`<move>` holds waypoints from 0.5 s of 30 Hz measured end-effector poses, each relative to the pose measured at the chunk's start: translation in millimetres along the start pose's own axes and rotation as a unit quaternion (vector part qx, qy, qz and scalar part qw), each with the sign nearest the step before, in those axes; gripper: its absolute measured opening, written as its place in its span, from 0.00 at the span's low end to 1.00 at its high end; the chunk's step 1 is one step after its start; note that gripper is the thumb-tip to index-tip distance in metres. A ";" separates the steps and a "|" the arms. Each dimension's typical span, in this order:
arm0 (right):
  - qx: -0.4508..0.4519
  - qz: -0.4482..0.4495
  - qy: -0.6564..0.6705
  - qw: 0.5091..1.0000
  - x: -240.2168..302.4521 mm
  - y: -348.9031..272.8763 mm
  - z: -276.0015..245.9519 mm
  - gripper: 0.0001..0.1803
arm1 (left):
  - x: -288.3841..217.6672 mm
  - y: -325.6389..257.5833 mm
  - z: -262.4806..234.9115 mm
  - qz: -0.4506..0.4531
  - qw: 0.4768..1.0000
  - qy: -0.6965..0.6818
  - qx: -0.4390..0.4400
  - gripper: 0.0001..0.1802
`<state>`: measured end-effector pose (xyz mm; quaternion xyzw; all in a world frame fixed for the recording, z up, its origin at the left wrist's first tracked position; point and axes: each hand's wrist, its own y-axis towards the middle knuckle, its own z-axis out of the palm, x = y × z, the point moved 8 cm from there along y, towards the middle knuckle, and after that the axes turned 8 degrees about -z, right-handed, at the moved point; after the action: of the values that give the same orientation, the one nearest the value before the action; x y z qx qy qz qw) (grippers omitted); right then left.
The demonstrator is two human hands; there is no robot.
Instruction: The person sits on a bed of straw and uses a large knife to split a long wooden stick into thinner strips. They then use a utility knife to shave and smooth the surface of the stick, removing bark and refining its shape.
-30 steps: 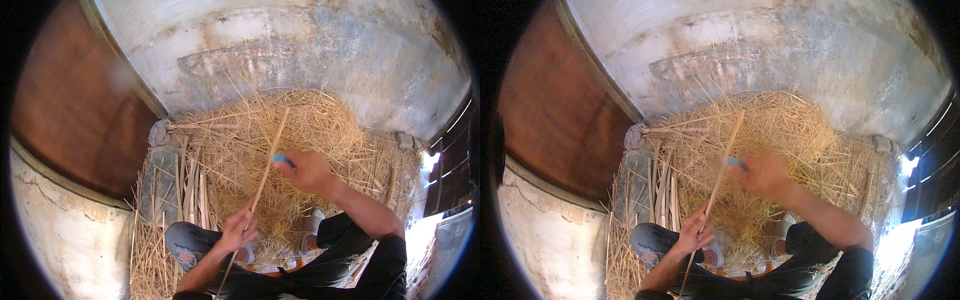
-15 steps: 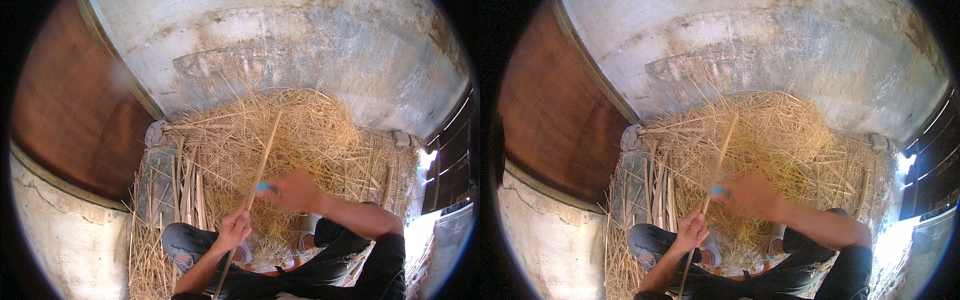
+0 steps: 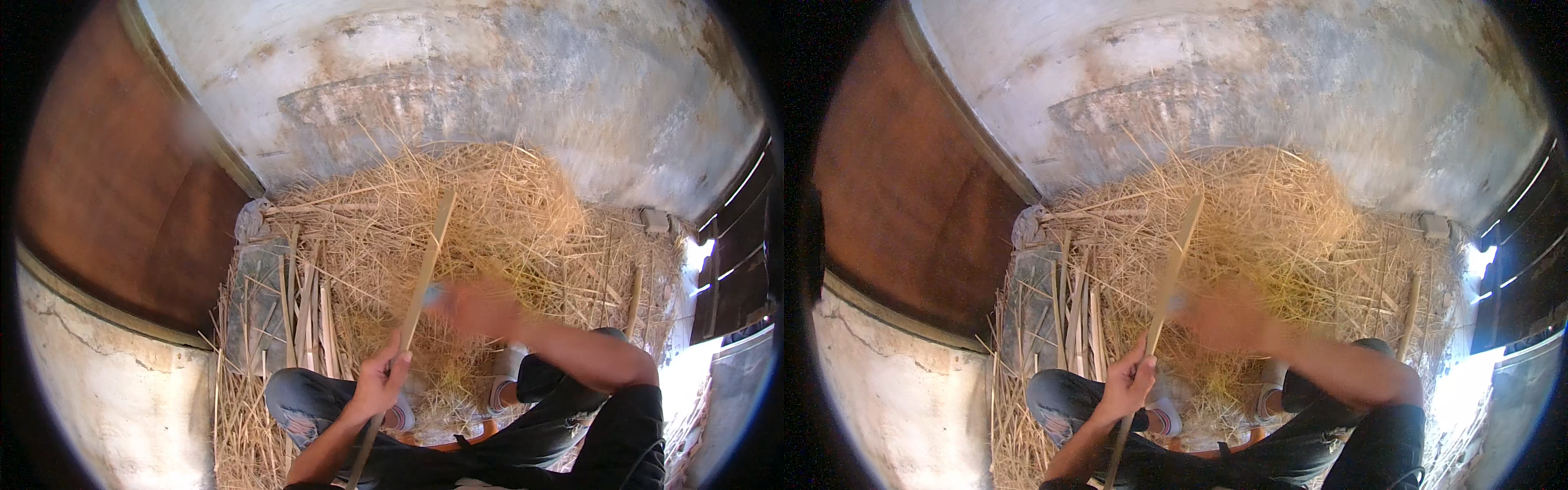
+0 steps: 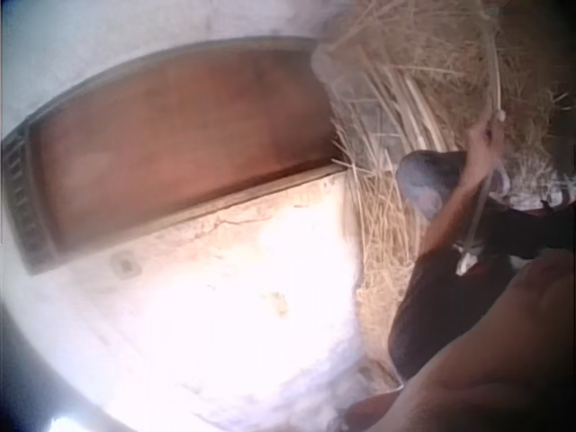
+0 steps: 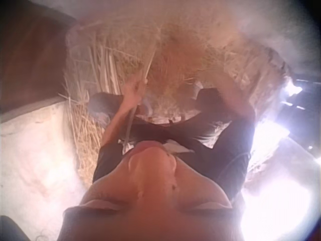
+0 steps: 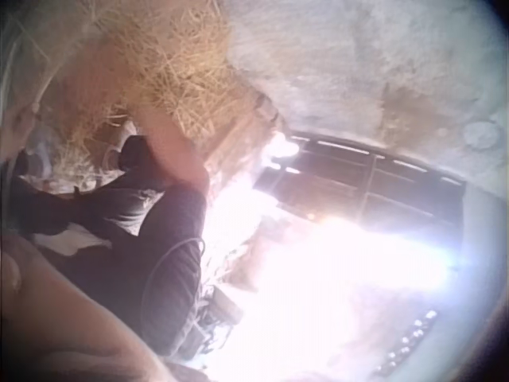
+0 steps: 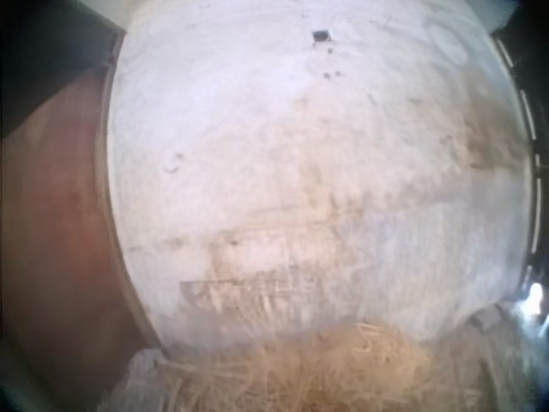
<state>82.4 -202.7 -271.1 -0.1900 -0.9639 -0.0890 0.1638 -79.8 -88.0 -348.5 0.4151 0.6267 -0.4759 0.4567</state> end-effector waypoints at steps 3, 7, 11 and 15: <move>-0.084 0.042 -0.039 0.995 -60.8 17.9 -49.3 0.26 | -14.5 1.8 3.0 -0.023 0.999 -0.024 0.010 0.29; -0.153 0.035 -0.030 0.987 -48.7 13.1 -45.9 0.26 | -12.5 4.0 4.6 -0.012 0.991 -0.125 0.046 0.28; -0.143 0.018 0.019 0.989 -32.0 7.8 -44.7 0.25 | -13.8 -0.8 6.4 -0.018 0.984 -0.165 0.070 0.28; -0.157 0.009 0.017 0.987 -39.7 5.3 -42.6 0.24 | -12.4 -1.1 8.5 -0.028 0.989 -0.134 0.064 0.28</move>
<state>131.2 -221.2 -244.7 -0.2206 -0.9333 -0.2410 0.1488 -76.4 -97.6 -337.3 0.3584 0.5397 -0.5789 0.4952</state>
